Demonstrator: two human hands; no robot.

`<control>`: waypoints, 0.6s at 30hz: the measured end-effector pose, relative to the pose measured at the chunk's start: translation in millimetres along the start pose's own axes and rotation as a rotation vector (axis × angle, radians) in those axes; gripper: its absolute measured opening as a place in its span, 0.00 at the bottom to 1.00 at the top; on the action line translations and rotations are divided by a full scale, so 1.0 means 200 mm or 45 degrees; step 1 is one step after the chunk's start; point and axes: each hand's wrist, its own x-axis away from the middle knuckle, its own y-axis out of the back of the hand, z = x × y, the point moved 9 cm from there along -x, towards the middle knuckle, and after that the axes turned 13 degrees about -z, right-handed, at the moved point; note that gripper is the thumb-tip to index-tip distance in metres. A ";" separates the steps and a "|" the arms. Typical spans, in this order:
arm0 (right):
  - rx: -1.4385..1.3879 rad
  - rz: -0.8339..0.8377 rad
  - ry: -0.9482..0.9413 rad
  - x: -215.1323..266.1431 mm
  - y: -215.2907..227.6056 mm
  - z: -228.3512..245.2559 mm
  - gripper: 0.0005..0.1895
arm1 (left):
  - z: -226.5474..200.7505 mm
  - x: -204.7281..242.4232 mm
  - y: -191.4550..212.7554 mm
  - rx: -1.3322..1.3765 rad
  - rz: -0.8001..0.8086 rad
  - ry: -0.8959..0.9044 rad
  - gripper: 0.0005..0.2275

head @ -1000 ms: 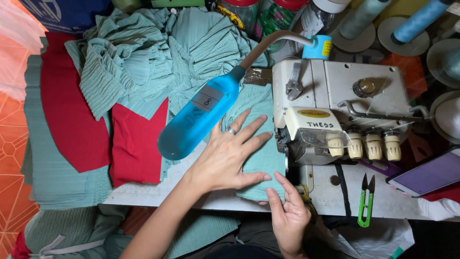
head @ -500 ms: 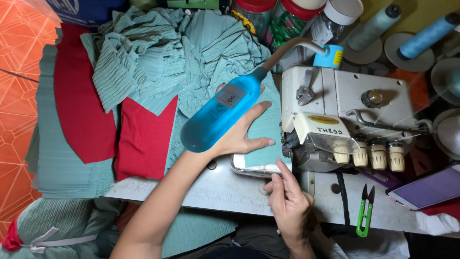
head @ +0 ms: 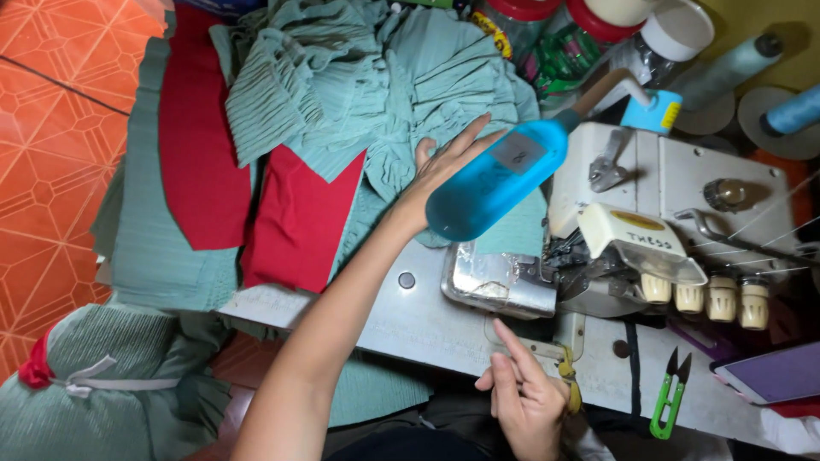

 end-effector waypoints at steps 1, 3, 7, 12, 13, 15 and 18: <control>-0.073 0.036 -0.050 0.04 -0.02 -0.03 0.18 | -0.01 0.01 0.03 0.015 -0.078 -0.037 0.28; -0.147 0.086 -0.102 0.09 -0.04 -0.07 0.19 | -0.08 0.09 0.11 0.027 -0.159 -0.060 0.28; -0.306 0.147 -0.110 0.15 -0.03 -0.08 0.17 | -0.45 0.56 0.53 0.312 -0.562 -0.382 0.02; -0.283 0.303 -0.246 0.20 -0.05 -0.13 0.15 | -0.28 1.30 0.27 0.774 0.460 -0.161 0.10; -0.270 0.326 -0.210 0.21 -0.06 -0.11 0.14 | -0.02 1.43 0.19 0.432 0.218 0.055 0.07; -0.269 0.387 -0.185 0.23 -0.10 -0.08 0.14 | 0.33 1.71 0.07 0.067 -0.017 0.303 0.05; -0.241 0.469 -0.054 0.27 -0.17 0.00 0.13 | 0.51 1.91 0.13 -0.291 -0.588 0.331 0.08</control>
